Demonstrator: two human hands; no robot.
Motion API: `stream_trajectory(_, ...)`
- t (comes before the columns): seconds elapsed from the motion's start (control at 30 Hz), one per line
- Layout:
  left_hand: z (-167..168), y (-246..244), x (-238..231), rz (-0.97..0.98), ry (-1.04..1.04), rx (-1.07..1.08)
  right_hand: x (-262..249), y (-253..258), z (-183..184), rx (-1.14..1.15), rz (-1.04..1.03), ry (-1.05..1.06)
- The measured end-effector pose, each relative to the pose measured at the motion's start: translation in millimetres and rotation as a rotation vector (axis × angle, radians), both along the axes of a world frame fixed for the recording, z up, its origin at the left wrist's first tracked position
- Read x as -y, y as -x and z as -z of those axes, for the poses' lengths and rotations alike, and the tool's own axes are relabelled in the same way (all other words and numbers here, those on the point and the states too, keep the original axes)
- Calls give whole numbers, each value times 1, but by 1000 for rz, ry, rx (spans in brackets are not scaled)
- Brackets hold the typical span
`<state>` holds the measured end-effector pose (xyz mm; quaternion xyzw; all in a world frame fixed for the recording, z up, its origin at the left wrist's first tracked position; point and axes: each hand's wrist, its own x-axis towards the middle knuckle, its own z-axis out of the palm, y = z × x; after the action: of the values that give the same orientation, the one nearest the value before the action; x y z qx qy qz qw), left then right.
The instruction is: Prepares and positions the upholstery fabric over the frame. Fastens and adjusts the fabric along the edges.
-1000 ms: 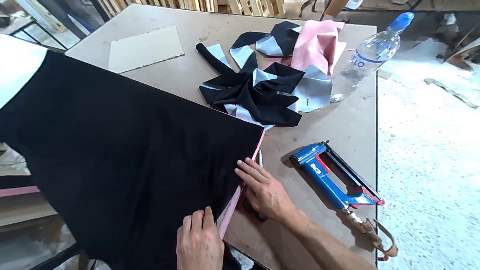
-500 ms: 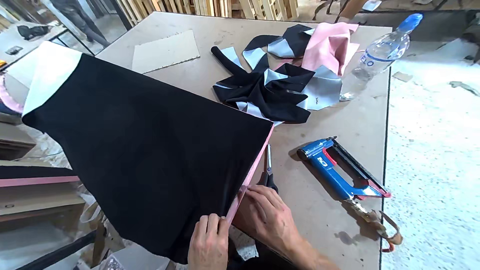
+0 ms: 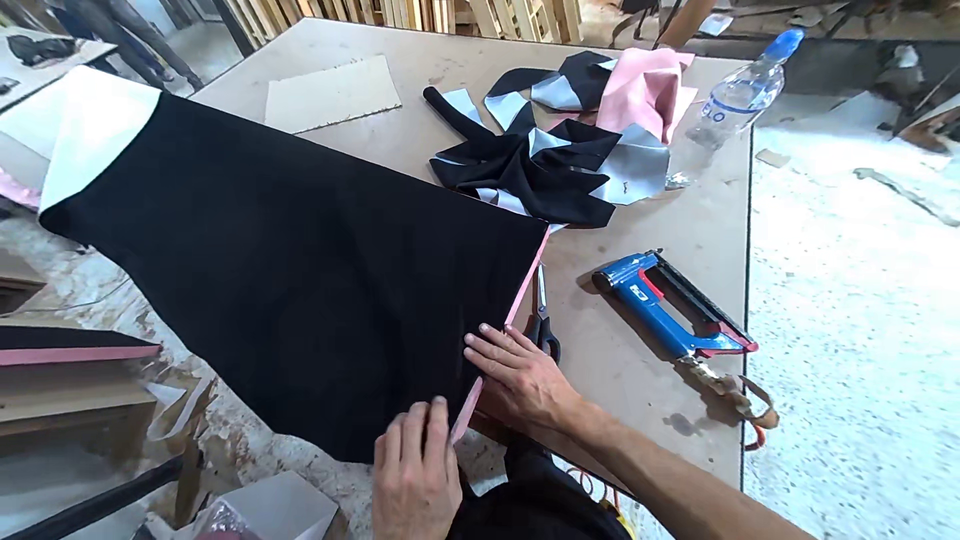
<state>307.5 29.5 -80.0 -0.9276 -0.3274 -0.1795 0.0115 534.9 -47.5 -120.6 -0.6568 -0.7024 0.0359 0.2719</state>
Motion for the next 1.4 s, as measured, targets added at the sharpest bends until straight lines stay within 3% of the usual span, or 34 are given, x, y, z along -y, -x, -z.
stream_trajectory(0.13,7,28,-1,-78,-40,-28,5,7,-5,12,31,-35)
stream_trajectory(0.2,-10,28,-9,-57,-50,46,3,10,-9,-4,76,-67)
stream_trajectory(0.3,-53,29,-17,67,-90,149,1,23,-19,-37,238,-268)
stream_trajectory(0.37,-60,33,-9,212,-71,136,5,37,-23,-119,308,-329)
stream_trajectory(0.43,-38,38,1,310,-38,58,15,60,-19,-353,369,-256)
stream_trajectory(0.57,11,43,-2,357,-7,4,35,103,-6,-1066,509,171)
stream_trajectory(0.77,6,57,-4,438,-52,165,12,131,-35,-1593,719,363)
stream_trajectory(0.87,-4,58,-6,495,-172,301,5,144,-56,-1626,780,293)
stream_trajectory(1.03,-6,62,-15,585,-227,228,9,160,-61,-1593,847,264)
stream_trajectory(1.1,-10,62,-24,643,-142,128,13,164,-53,-1477,850,259)
stream_trajectory(1.2,-45,49,-57,701,133,30,17,169,-37,-1347,822,209)
stream_trajectory(1.33,-92,-40,-141,801,318,-59,17,182,-34,-1291,815,124)
stream_trajectory(1.4,-109,-88,-168,990,248,-108,15,192,-39,-1209,881,153)
